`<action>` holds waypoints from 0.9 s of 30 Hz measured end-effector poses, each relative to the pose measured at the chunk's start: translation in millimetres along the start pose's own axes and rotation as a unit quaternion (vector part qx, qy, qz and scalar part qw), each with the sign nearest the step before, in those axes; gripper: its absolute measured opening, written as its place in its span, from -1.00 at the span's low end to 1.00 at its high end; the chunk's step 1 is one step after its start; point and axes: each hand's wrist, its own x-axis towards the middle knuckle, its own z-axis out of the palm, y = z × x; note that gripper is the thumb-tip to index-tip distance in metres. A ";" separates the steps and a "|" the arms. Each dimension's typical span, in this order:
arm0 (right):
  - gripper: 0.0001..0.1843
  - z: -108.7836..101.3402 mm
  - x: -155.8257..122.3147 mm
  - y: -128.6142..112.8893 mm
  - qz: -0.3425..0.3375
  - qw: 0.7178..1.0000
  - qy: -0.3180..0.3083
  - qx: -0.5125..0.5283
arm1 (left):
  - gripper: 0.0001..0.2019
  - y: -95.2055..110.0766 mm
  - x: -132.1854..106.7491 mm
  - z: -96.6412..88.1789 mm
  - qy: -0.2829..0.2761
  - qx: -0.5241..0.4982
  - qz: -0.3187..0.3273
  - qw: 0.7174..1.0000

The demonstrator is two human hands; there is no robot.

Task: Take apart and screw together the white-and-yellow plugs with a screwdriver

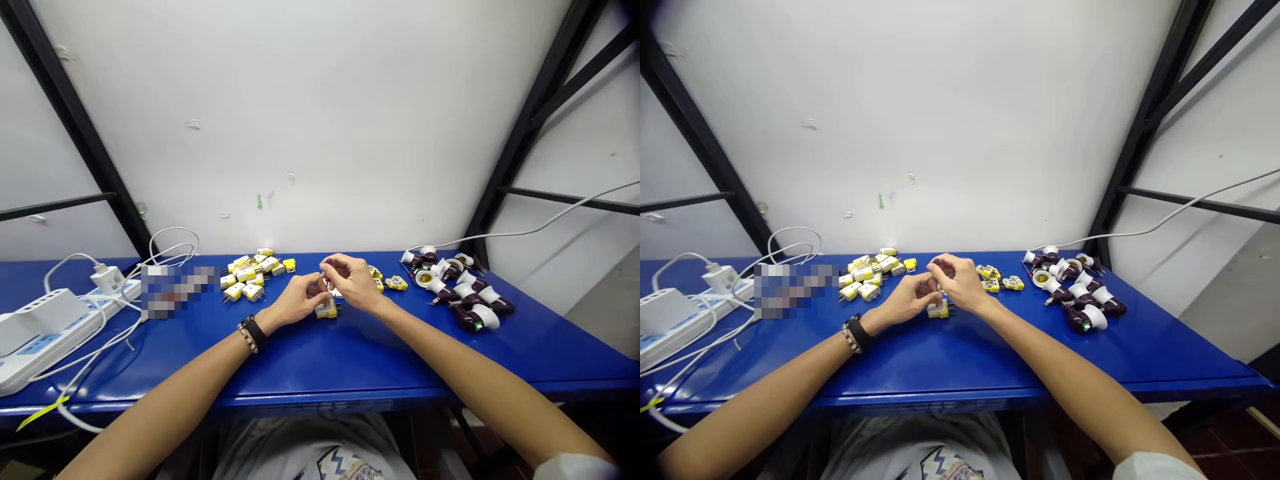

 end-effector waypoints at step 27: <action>-0.72 1.5 -3.7 2.9 -0.006 0.998 -0.055 -0.012 | -0.71 9.3 0.4 -6.9 -0.033 0.081 0.003 0.996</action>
